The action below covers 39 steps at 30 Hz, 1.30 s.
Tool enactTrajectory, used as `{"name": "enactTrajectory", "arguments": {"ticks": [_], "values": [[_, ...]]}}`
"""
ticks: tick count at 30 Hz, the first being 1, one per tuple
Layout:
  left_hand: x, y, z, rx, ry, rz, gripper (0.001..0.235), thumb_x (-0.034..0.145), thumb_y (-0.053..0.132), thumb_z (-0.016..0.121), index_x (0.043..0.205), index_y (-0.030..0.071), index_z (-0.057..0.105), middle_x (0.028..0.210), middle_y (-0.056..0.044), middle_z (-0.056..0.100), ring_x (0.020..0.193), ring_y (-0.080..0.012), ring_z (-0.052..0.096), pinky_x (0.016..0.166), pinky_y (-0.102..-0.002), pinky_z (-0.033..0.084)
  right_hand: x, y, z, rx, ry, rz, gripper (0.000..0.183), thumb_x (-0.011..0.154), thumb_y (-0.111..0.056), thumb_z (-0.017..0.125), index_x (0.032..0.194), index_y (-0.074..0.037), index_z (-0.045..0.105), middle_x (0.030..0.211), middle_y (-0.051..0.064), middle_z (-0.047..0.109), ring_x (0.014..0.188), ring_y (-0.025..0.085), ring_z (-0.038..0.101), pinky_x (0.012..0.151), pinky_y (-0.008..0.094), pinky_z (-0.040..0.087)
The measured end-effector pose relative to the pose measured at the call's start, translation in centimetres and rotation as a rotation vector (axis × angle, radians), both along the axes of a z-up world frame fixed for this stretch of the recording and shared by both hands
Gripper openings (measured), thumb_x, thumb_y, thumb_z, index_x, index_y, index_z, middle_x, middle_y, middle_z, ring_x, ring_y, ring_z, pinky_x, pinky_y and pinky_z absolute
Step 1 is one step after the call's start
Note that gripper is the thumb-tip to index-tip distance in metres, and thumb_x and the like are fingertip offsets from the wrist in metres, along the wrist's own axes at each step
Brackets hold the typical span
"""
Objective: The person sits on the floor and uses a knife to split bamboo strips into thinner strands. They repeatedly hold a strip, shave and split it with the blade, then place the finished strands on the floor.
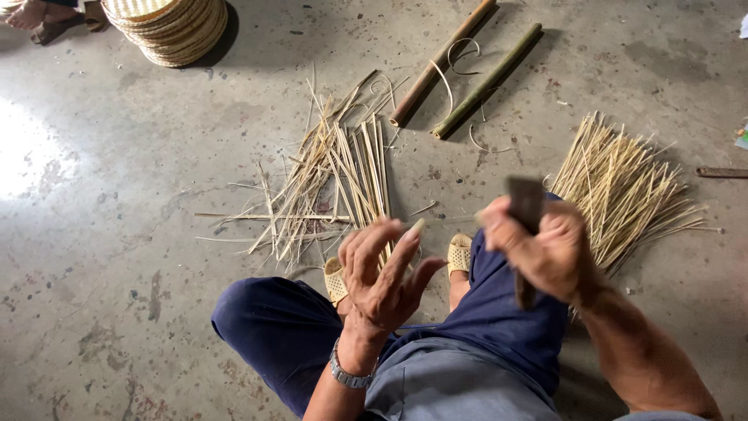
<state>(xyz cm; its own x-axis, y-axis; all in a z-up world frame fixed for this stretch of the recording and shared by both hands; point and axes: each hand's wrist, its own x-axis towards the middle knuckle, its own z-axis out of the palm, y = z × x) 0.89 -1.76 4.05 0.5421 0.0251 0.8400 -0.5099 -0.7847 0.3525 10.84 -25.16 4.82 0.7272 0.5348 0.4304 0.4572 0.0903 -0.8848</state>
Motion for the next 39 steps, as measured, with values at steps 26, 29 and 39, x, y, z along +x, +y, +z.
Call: {"name": "enactTrajectory", "arguments": {"ticks": [26, 29, 39], "values": [[8.3, 26.6, -14.7, -2.221, -0.468, -0.164, 0.038, 0.103, 0.03, 0.057, 0.116, -0.005, 0.055, 0.11, -0.018, 0.054, 0.096, -0.0331, 0.06, 0.091, -0.052, 0.06, 0.1, -11.5, -13.1, 0.167, 0.723, -0.477, 0.016, 0.109, -0.007, 0.067, 0.096, -0.001, 0.06, 0.074, 0.007, 0.056, 0.053, 0.008, 0.043, 0.045, 0.022, 0.031], [8.1, 26.9, -13.4, -2.248, -0.501, -0.11, 0.021, 0.101, 0.016, 0.063, 0.108, -0.002, 0.056, 0.1, -0.012, 0.055, 0.087, -0.0258, 0.061, 0.083, -0.042, 0.062, 0.7, -11.6, -13.7, 0.172, 0.707, -0.456, 0.02, 0.111, -0.007, 0.067, 0.094, 0.0, 0.059, 0.075, 0.007, 0.057, 0.051, 0.007, 0.043, 0.045, 0.022, 0.03], [5.3, 25.5, -0.8, -1.78, -0.61, -0.178, 0.021, 0.1, 0.023, 0.059, 0.109, 0.005, 0.065, 0.082, -0.003, 0.059, 0.069, -0.0111, 0.055, 0.057, -0.023, 0.051, 1.6, -11.1, -14.3, 0.022, 0.747, -0.466, 0.043, 0.118, -0.04, 0.051, 0.127, 0.001, 0.062, 0.084, 0.012, 0.064, 0.051, 0.009, 0.044, 0.039, 0.023, 0.031]]}}
